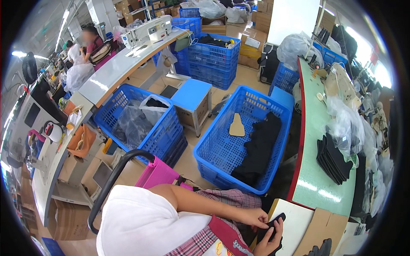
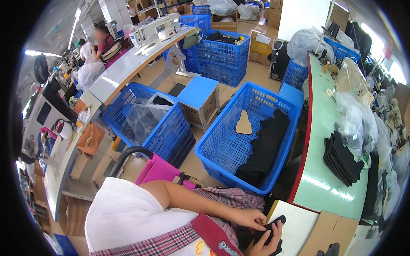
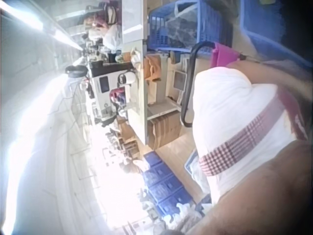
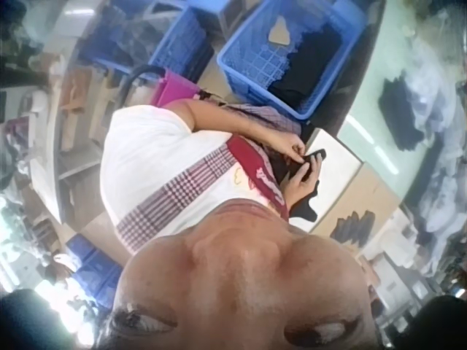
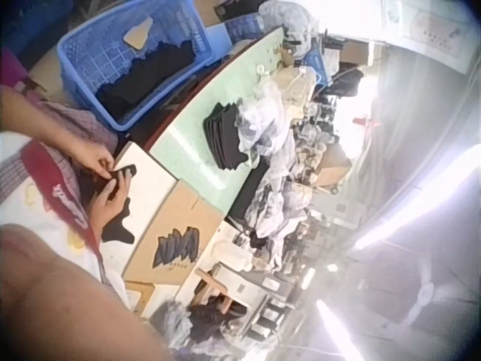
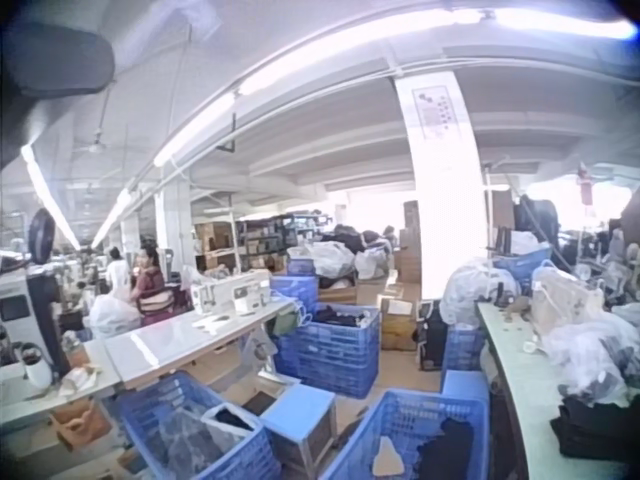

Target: The person repeatedly picks up small black fabric pieces from a stack and places them onto a larger black fabric piece on the table. They align the small pieces along the edge of the larger piece, then move the assembled unit to a pile on the right. The cycle repeats with new pieces from the stack.

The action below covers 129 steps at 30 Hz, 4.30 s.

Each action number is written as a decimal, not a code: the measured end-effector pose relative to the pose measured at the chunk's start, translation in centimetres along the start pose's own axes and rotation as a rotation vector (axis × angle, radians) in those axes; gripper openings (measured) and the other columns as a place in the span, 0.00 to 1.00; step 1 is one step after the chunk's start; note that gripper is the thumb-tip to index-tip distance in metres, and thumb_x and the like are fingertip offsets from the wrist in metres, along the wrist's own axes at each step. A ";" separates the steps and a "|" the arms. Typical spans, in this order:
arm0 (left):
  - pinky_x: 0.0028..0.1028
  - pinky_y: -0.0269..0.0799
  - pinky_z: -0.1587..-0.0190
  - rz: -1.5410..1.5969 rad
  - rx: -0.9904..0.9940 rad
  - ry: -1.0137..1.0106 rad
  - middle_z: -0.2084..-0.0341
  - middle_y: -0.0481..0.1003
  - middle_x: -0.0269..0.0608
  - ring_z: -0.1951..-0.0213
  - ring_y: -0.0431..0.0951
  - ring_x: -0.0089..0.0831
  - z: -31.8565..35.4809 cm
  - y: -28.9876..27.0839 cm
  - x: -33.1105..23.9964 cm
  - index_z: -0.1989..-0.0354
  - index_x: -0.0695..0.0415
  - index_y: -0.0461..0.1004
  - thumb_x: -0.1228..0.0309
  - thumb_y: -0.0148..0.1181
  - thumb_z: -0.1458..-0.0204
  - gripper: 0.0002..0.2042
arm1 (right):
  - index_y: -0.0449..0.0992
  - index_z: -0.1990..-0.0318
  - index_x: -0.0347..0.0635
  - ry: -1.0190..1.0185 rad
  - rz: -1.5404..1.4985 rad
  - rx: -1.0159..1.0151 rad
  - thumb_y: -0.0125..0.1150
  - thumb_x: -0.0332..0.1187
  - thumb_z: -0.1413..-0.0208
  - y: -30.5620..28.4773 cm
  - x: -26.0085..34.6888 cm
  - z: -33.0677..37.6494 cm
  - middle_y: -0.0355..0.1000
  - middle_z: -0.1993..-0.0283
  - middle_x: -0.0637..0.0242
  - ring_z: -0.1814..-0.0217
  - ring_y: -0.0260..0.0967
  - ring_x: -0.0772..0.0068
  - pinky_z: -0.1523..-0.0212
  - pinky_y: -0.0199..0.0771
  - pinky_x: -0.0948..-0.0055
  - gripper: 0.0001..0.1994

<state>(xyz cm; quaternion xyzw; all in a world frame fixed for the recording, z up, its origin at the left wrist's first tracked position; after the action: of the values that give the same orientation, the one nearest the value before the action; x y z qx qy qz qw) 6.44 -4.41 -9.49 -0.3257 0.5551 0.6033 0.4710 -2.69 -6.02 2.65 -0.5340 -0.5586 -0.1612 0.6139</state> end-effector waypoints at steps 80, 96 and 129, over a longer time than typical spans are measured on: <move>0.43 0.60 0.52 -1.034 0.043 0.445 0.63 0.70 0.54 0.58 0.66 0.49 -1.5 6.7 -7.3 0.57 0.67 0.69 0.66 0.70 0.53 0.22 | 0.74 0.55 0.38 0.313 0.764 -0.609 0.65 0.30 0.50 -12.4 -1.2 11.1 0.72 0.54 0.53 0.50 0.68 0.48 0.47 0.66 0.57 0.14; 0.44 0.49 0.30 -1.466 0.618 0.689 0.31 0.56 0.44 0.29 0.53 0.42 3.1 9.5 -5.5 0.32 0.58 0.57 0.53 0.62 0.53 0.40 | 0.53 0.30 0.34 0.428 0.755 -0.240 0.55 0.55 0.47 -0.8 -0.6 11.6 0.48 0.25 0.54 0.22 0.41 0.59 0.25 0.41 0.58 0.43; 0.38 0.73 0.53 -1.695 -0.388 1.112 0.52 0.77 0.47 0.55 0.78 0.45 -19.9 -3.9 -30.8 0.46 0.58 0.73 0.75 0.51 0.46 0.17 | 0.73 0.60 0.31 0.313 0.653 -0.774 0.49 0.23 0.41 -8.7 -0.9 17.8 0.66 0.41 0.45 0.38 0.62 0.41 0.38 0.60 0.51 0.07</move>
<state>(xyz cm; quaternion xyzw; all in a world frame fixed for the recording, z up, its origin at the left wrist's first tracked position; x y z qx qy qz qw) 18.04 -30.44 13.86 -0.9134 0.1759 -0.0834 0.3576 -19.02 5.20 2.51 -0.8372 -0.1645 -0.2337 0.4663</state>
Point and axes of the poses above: each hand's wrist, its own z-axis away from the middle knuckle, its own y-axis out of the palm, x = y × z, the point moved 8 cm from there along -z, towards the middle knuckle
